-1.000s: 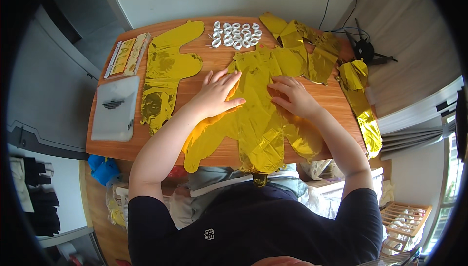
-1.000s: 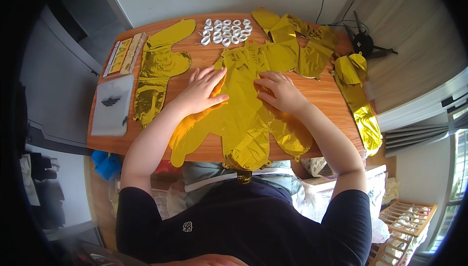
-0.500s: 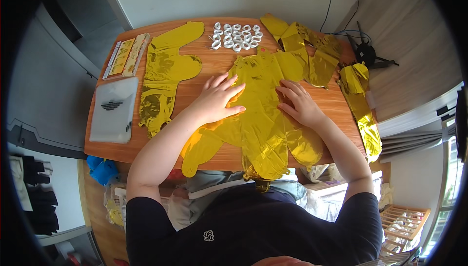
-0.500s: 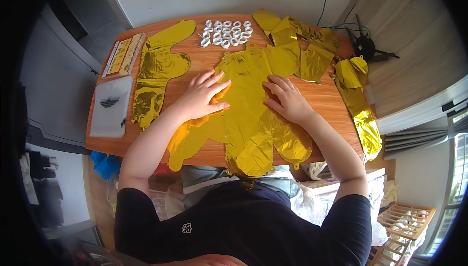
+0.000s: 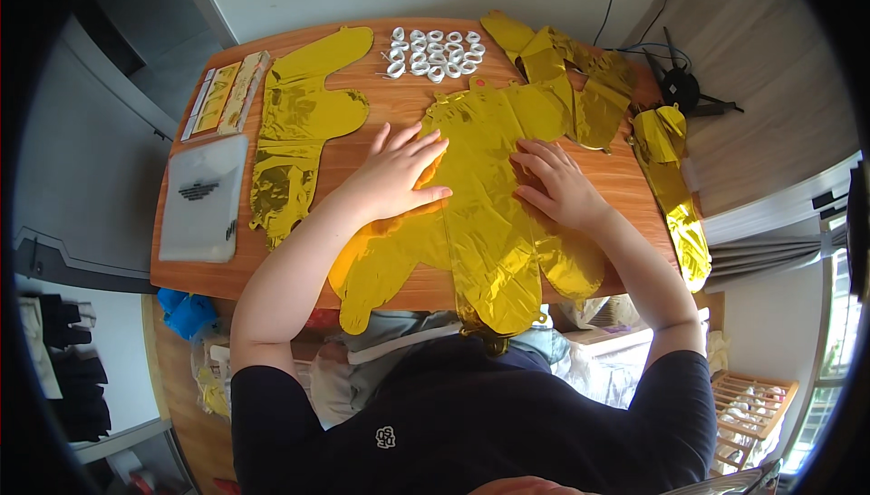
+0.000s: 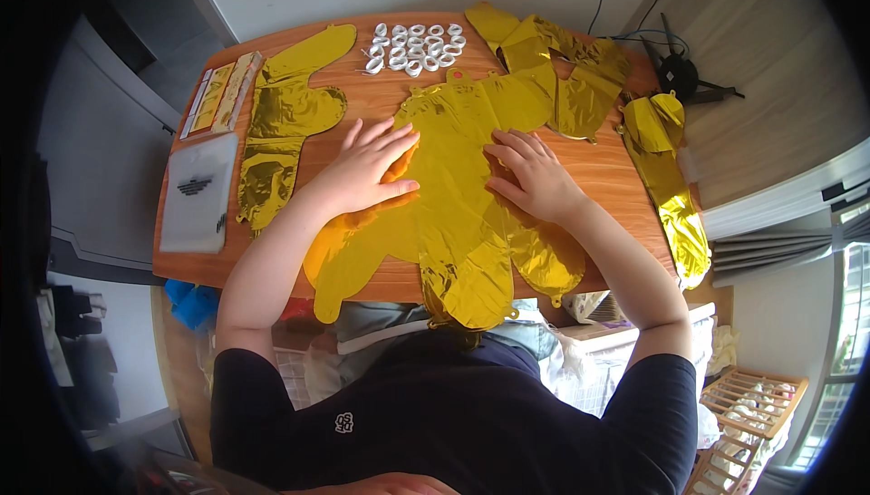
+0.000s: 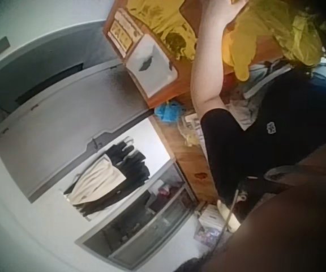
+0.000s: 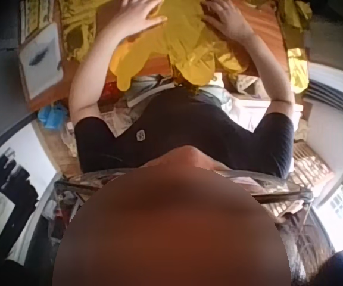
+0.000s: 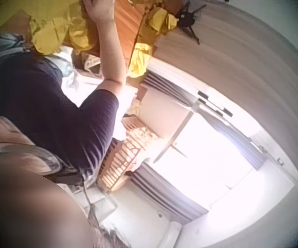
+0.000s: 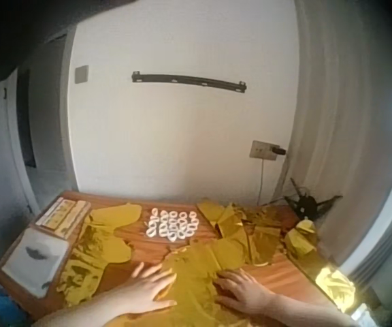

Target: Organizing, folding, and preparing gold foil star-shaped balloons on a table and bed.

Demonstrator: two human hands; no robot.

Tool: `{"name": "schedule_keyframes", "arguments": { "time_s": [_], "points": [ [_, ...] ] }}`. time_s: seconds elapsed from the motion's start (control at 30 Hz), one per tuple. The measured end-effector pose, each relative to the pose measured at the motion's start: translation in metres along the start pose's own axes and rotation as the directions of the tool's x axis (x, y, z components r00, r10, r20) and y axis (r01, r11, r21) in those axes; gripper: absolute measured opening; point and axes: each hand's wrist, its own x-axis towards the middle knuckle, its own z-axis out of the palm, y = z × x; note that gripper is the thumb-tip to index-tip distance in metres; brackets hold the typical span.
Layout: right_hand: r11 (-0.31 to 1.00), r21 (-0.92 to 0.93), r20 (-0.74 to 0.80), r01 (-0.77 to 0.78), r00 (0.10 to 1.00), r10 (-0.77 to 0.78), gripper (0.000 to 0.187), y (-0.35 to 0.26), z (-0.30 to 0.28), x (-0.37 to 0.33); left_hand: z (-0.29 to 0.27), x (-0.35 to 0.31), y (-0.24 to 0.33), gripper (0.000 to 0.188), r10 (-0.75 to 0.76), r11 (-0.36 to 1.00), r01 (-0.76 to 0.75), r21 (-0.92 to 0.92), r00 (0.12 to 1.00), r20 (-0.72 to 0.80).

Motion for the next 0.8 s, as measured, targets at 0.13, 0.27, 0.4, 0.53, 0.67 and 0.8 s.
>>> {"name": "schedule_keyframes", "arguments": {
  "time_s": [0.13,0.27,0.4,0.53,0.67,0.8],
  "points": [
    [1.000,-0.012,-0.011,-0.010,1.000,0.010,0.050,-0.003,0.001,0.003,0.004,0.000,0.000,0.082,0.025,1.000,-0.024,0.010,1.000,-0.015],
    [1.000,0.011,-0.022,-0.017,1.000,0.017,0.050,-0.002,0.003,0.002,0.006,-0.001,0.001,0.082,0.024,0.999,-0.023,0.023,0.999,-0.034],
    [0.999,0.046,-0.028,-0.012,1.000,0.013,0.049,-0.010,-0.003,-0.004,0.003,-0.001,0.000,0.082,0.002,1.000,-0.002,-0.025,1.000,0.005],
    [0.994,0.062,-0.013,0.095,0.995,-0.094,0.045,-0.034,-0.020,-0.018,-0.017,0.006,0.004,0.090,-0.126,0.991,0.119,0.061,0.983,0.134],
    [0.955,0.103,0.013,0.279,0.959,-0.282,0.044,-0.040,-0.019,-0.023,-0.012,0.000,-0.010,0.090,-0.122,0.992,0.118,0.045,0.987,0.105],
    [0.953,0.004,0.040,0.303,0.952,-0.303,0.042,-0.031,-0.016,-0.026,-0.008,-0.003,-0.012,0.087,-0.084,0.996,0.083,0.035,0.995,0.044]
  ]
}}
